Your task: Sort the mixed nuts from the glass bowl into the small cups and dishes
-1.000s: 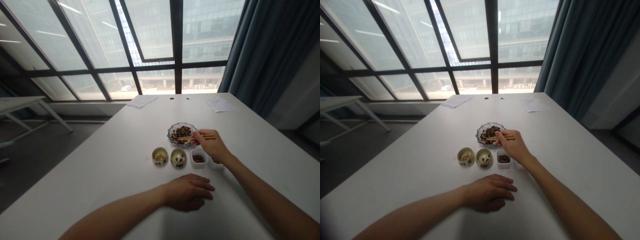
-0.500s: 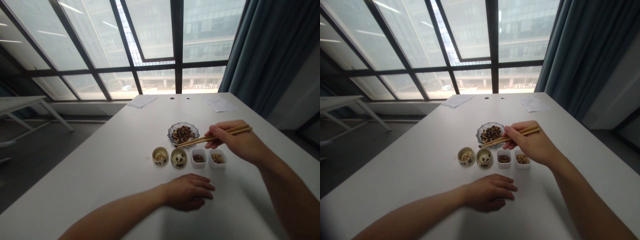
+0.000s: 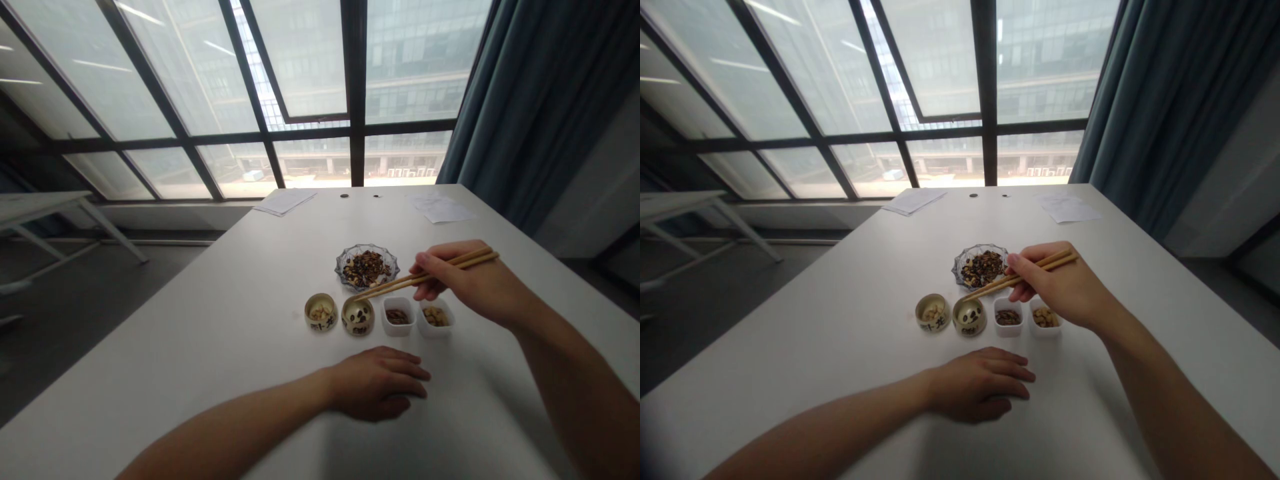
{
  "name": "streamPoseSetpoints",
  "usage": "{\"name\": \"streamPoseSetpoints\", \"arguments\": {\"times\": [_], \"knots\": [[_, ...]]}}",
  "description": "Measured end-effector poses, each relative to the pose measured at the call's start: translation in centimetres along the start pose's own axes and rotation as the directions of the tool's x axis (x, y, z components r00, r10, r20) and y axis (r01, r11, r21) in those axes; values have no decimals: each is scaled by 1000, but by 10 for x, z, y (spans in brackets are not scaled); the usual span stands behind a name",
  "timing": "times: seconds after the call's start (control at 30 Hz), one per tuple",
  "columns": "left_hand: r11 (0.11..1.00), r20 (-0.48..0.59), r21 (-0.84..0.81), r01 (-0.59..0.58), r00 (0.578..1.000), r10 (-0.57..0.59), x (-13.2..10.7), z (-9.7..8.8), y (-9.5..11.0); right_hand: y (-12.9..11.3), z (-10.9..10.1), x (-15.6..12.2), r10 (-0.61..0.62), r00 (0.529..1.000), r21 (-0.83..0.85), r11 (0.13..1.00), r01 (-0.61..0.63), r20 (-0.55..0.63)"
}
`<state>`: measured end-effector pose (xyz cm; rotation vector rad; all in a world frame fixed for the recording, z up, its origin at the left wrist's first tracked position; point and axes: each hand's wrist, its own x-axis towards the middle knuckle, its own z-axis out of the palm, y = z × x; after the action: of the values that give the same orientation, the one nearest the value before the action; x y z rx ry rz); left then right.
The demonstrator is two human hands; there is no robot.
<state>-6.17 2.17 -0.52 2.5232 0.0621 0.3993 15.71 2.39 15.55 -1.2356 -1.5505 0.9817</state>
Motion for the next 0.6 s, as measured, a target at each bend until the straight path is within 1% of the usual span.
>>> {"name": "streamPoseSetpoints", "arguments": {"times": [0.1,0.2,0.3,0.37,0.47,0.6], "knots": [[1000,0,-3,0,1000,0,0,-1,0,0,1,1,-16,999,3,1000,17,-39],[1000,3,-3,4,1000,-4,0,-1,1,4,2,4,-45,992,-5,999,45,-117],[1000,4,5,12,1000,-12,0,0,0,13,3,10,-90,970,-39,996,84,-224],[1000,7,4,13,1000,-13,-1,0,-1,21,3,15,-116,957,-69,992,101,-268],[1000,8,-5,15,1000,-15,-1,1,-1,34,4,23,-128,954,-103,989,104,-272],[1000,15,-27,13,1000,-13,1,0,0,50,10,31,-144,960,-152,982,110,-240]]}}
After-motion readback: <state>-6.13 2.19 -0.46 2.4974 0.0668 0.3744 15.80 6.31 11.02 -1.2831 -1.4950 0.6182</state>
